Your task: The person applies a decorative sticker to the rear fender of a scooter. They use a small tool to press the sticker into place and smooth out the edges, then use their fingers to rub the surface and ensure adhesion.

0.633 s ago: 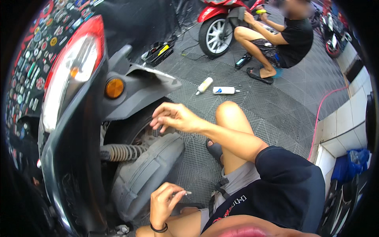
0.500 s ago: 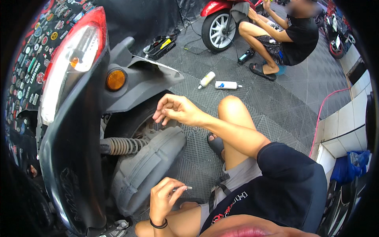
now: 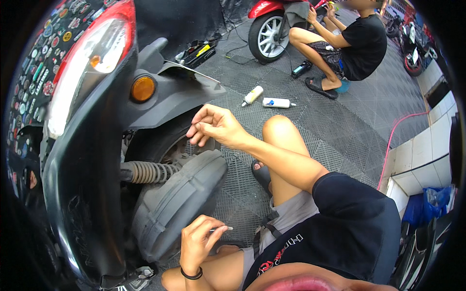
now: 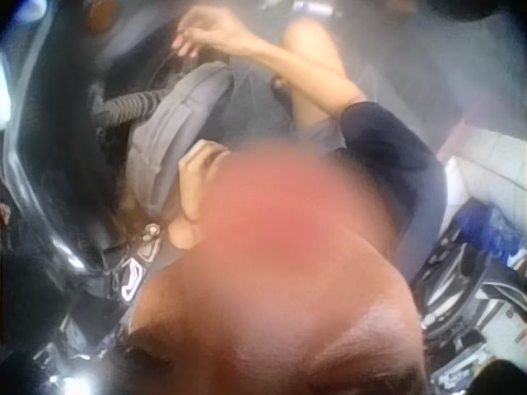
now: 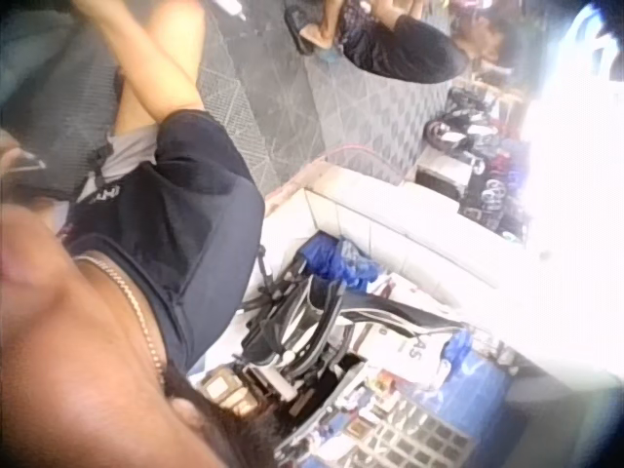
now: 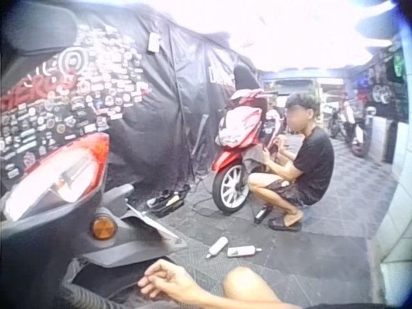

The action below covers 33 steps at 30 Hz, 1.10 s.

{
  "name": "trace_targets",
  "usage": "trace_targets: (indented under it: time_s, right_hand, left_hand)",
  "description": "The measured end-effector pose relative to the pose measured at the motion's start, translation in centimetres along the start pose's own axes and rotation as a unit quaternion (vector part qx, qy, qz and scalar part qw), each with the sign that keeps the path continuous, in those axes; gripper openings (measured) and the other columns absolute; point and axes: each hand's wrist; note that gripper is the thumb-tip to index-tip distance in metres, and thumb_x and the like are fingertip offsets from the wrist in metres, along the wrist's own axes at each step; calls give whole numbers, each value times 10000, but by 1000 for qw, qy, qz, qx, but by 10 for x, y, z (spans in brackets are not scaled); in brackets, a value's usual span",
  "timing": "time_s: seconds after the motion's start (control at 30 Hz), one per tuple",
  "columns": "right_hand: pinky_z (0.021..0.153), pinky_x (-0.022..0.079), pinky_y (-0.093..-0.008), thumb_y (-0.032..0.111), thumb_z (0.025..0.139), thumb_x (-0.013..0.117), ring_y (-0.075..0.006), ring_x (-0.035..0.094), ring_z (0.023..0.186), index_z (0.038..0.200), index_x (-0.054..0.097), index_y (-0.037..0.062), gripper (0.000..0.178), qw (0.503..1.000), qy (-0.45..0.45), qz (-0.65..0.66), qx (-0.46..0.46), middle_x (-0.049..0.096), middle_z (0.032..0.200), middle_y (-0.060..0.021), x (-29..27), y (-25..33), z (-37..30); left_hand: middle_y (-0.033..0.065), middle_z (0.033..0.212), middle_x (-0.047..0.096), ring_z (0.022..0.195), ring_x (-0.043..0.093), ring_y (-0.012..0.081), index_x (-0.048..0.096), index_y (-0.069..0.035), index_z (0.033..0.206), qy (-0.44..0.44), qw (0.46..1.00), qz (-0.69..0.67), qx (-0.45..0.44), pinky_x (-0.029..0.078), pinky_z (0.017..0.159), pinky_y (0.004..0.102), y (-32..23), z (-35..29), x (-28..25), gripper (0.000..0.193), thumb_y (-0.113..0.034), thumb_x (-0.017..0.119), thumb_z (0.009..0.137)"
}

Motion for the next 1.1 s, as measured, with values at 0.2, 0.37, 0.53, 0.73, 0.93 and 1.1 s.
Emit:
trace_targets:
  time_s: [0.2,0.37,0.53,0.73,0.93,1.1]
  right_hand:
    - [582,604,-274,130,1043,616,-189,756,753,1149,612,-28,190,998,-9,-62,-2,755,1014,-177,15,10,-1]
    - [588,600,-274,124,1042,609,-179,752,741,1095,625,-44,177,992,-14,-108,-59,746,900,-138,11,12,-4]
    - [605,601,-267,89,1037,602,-179,756,791,1068,617,-36,129,987,-18,-121,-102,742,910,-132,10,8,-4]
    - [621,599,-255,53,1036,595,-186,760,830,1095,592,-19,93,987,-30,-112,-109,749,958,-148,6,20,-8]
    - [540,552,-224,106,992,682,-92,691,609,954,644,-9,127,955,-71,-210,-198,709,719,-55,14,44,-11]
    - [461,483,-274,115,860,798,-138,591,477,812,644,52,173,748,-108,-455,-470,608,613,-35,14,122,-46]
  left_hand:
    - [67,837,708,634,657,169,751,-43,884,8,999,17,-26,490,507,290,-4,-5,-2,85,-66,816,834]
    - [65,809,700,537,507,76,754,-8,899,-2,1000,-15,-19,366,476,246,-3,-6,4,111,-30,825,817]
    - [65,805,701,537,509,77,752,-5,891,-2,1000,-18,-21,365,477,244,-3,-6,5,108,-30,826,817]
    - [69,797,703,537,519,80,751,-4,876,2,999,-4,-33,373,480,250,-13,-3,6,93,-4,819,812]
    - [84,794,707,533,506,64,744,2,875,23,999,-15,24,369,473,231,9,-3,4,106,2,828,809]
    - [86,795,708,532,495,44,741,8,878,52,998,-20,39,359,468,218,12,8,5,98,12,819,819]
Point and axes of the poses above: each hand's wrist, its own z-axis towards the middle knuckle, its own x-axis out of the palm, y = z × x
